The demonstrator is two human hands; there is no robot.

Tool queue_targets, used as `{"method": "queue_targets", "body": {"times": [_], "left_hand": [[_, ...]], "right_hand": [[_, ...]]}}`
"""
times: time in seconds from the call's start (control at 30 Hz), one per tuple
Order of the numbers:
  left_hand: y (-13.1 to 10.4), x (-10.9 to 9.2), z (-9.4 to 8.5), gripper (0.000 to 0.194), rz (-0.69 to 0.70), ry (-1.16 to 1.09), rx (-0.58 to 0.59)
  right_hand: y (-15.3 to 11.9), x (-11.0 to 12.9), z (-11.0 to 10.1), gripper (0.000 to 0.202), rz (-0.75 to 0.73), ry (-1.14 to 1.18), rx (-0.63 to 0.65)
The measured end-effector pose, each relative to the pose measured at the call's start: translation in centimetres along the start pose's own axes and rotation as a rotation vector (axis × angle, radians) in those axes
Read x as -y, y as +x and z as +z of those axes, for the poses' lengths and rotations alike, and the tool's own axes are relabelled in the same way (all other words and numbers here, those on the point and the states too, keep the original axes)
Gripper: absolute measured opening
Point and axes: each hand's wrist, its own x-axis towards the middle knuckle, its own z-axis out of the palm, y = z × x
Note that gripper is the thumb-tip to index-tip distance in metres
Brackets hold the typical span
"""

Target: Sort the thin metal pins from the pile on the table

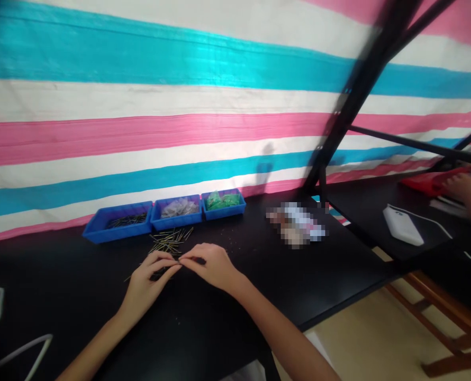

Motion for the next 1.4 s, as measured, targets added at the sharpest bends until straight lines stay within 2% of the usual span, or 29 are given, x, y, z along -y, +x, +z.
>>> {"method": "queue_targets", "body": {"times": [0.07,0.3,0.43,0.6,0.77,1.0,1.23,1.33,1.4], "left_hand": [[0.0,-0.3,0.0,0.013,0.014,-0.006,0.002],[0.0,-1.6,-0.4,0.013,-0.039,-0.062,0.002],[0.0,-2.0,-0.6,0.012,-0.071,-0.111,-0.049],[-0.4,-2.3,-0.6,0.01,-0.107,-0.199,-0.111],[-0.8,-2.3,-0.1,0.015,-0.124,-0.27,-0.094],[-0.7,-2.4,-0.2,0.016,-0.148,-0.297,-0.116],[-0.6,-2.4,-0.8,0.015,-0.164,-0.286,-0.15],[-0.7,-2.2,-0.7,0.017,-0.147,-0.274,-0.119],[-0.8,-1.9,-0.5,0.018,-0.134,-0.275,-0.057]], "right_hand": [[-0.2,0.0,0.4,0.016,0.005,0.012,0.013],[-0.2,-0.5,0.4,0.014,0.097,0.075,-0.062],[-0.3,-0.3,0.6,0.014,0.149,0.084,-0.056],[-0.6,0.3,1.5,0.016,0.129,0.089,0.063],[-1.1,0.5,2.7,0.019,0.124,0.05,0.183],[-1.1,0.4,2.2,0.016,0.112,0.115,0.101],[-1.2,-0.6,2.3,0.019,0.217,0.233,0.016],[-1.2,-1.3,2.5,0.021,0.267,0.299,-0.011],[-1.2,-1.5,2.6,0.021,0.273,0.33,-0.017]]}}
